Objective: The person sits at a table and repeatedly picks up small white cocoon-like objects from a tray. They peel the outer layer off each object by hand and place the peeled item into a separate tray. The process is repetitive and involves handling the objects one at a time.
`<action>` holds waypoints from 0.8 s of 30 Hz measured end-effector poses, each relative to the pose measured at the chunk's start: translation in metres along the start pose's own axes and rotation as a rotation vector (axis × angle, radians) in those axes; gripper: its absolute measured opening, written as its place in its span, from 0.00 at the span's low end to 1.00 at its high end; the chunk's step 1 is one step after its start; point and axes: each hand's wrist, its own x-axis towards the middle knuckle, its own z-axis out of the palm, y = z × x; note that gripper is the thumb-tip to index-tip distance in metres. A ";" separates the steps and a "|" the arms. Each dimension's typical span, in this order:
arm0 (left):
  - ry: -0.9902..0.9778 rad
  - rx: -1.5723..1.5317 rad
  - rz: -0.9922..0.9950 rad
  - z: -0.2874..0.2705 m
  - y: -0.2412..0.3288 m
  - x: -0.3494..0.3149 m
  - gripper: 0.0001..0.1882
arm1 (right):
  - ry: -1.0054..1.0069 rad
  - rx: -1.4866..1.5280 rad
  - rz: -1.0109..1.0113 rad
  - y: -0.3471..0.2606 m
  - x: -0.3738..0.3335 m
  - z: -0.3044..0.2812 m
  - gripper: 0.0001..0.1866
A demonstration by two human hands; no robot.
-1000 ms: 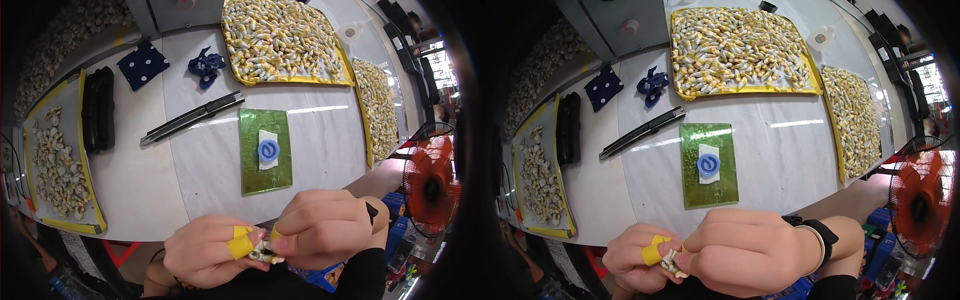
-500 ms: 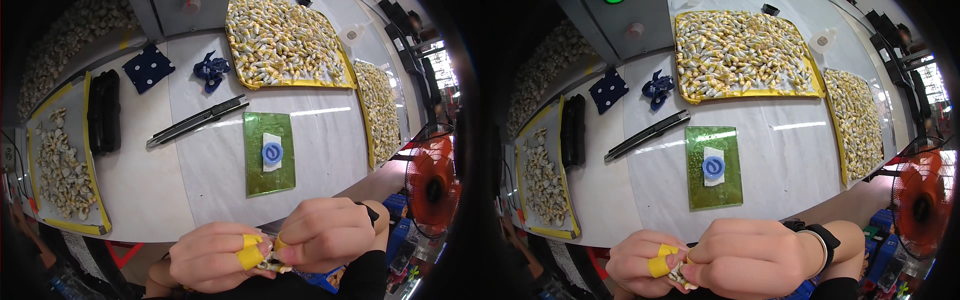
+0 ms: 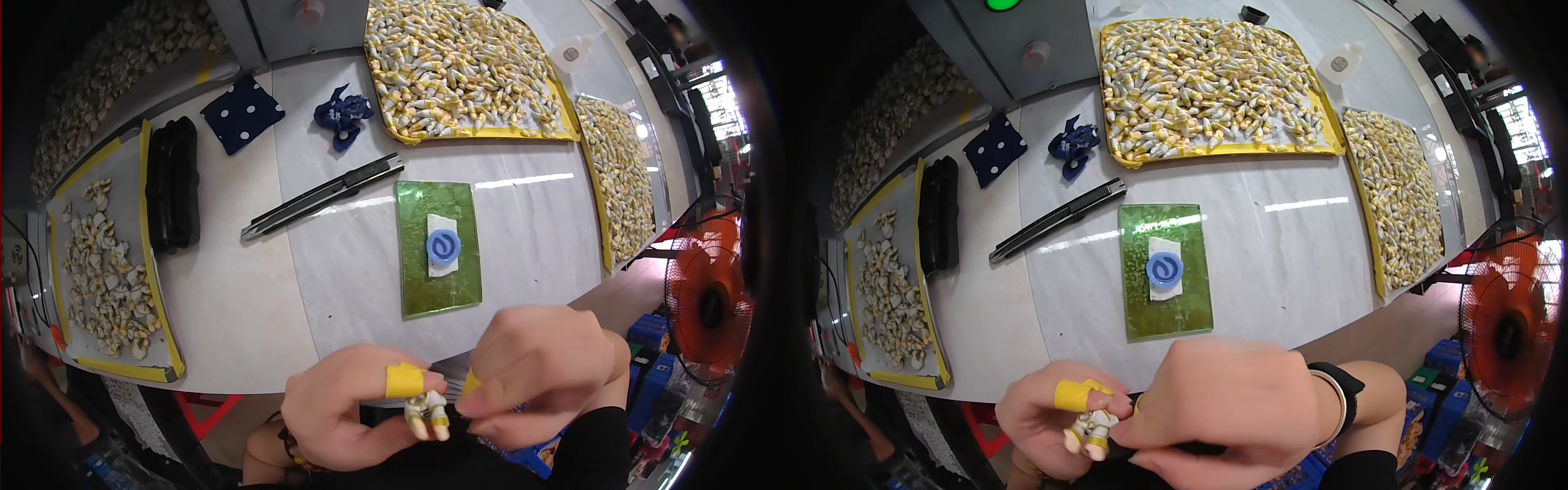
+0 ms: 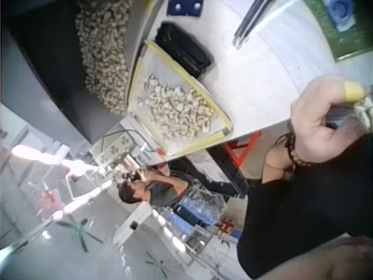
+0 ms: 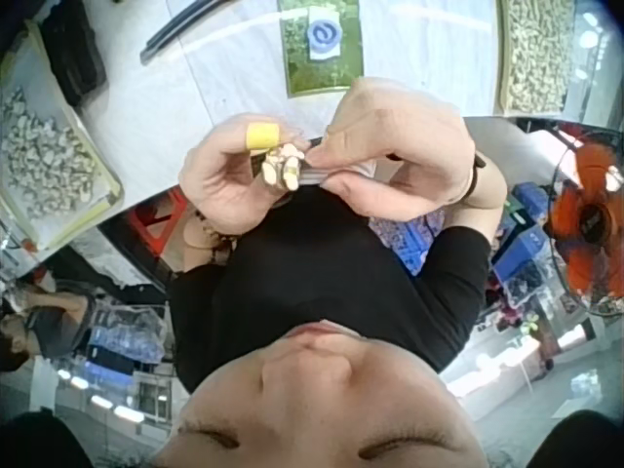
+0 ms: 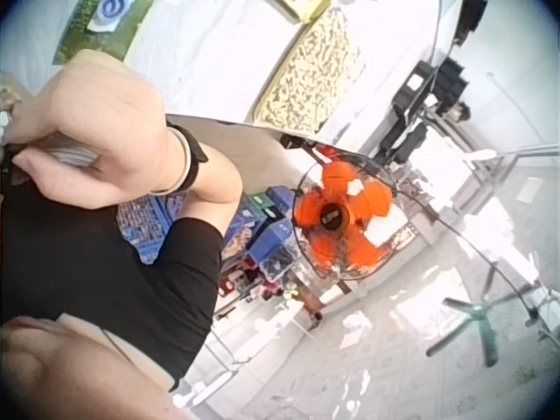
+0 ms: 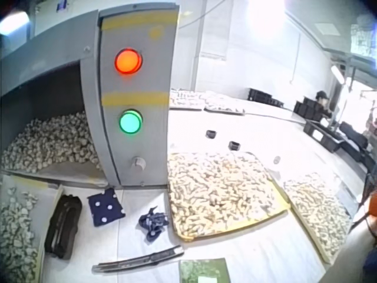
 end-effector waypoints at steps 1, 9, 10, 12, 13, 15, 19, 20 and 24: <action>0.007 -0.043 -0.045 0.001 -0.001 0.001 0.14 | 0.061 0.062 0.007 0.002 0.000 0.000 0.11; -0.102 -0.456 -0.206 -0.004 -0.003 0.000 0.11 | -0.074 0.186 0.121 0.007 0.006 -0.001 0.08; -0.113 -0.428 -0.200 -0.005 -0.004 0.001 0.11 | -0.089 0.170 0.115 0.008 0.005 -0.002 0.08; -0.117 -0.387 -0.193 -0.004 -0.003 0.002 0.11 | -0.102 0.157 0.112 0.008 0.005 -0.002 0.08; -0.117 -0.365 -0.189 -0.004 -0.002 0.002 0.11 | -0.099 0.159 0.116 0.008 0.004 -0.002 0.08; -0.132 -0.319 -0.180 -0.005 -0.002 0.003 0.11 | -0.097 0.169 0.126 0.007 0.003 -0.001 0.07; -0.150 -0.249 -0.291 -0.010 0.003 0.000 0.12 | -0.118 0.165 0.132 0.007 0.004 0.000 0.07; -0.221 -0.080 -0.213 -0.014 0.008 0.003 0.13 | -0.130 0.157 0.128 0.007 0.004 0.000 0.07; -0.299 0.762 0.122 -0.050 0.042 -0.002 0.09 | -0.199 0.062 0.104 0.007 -0.007 -0.011 0.09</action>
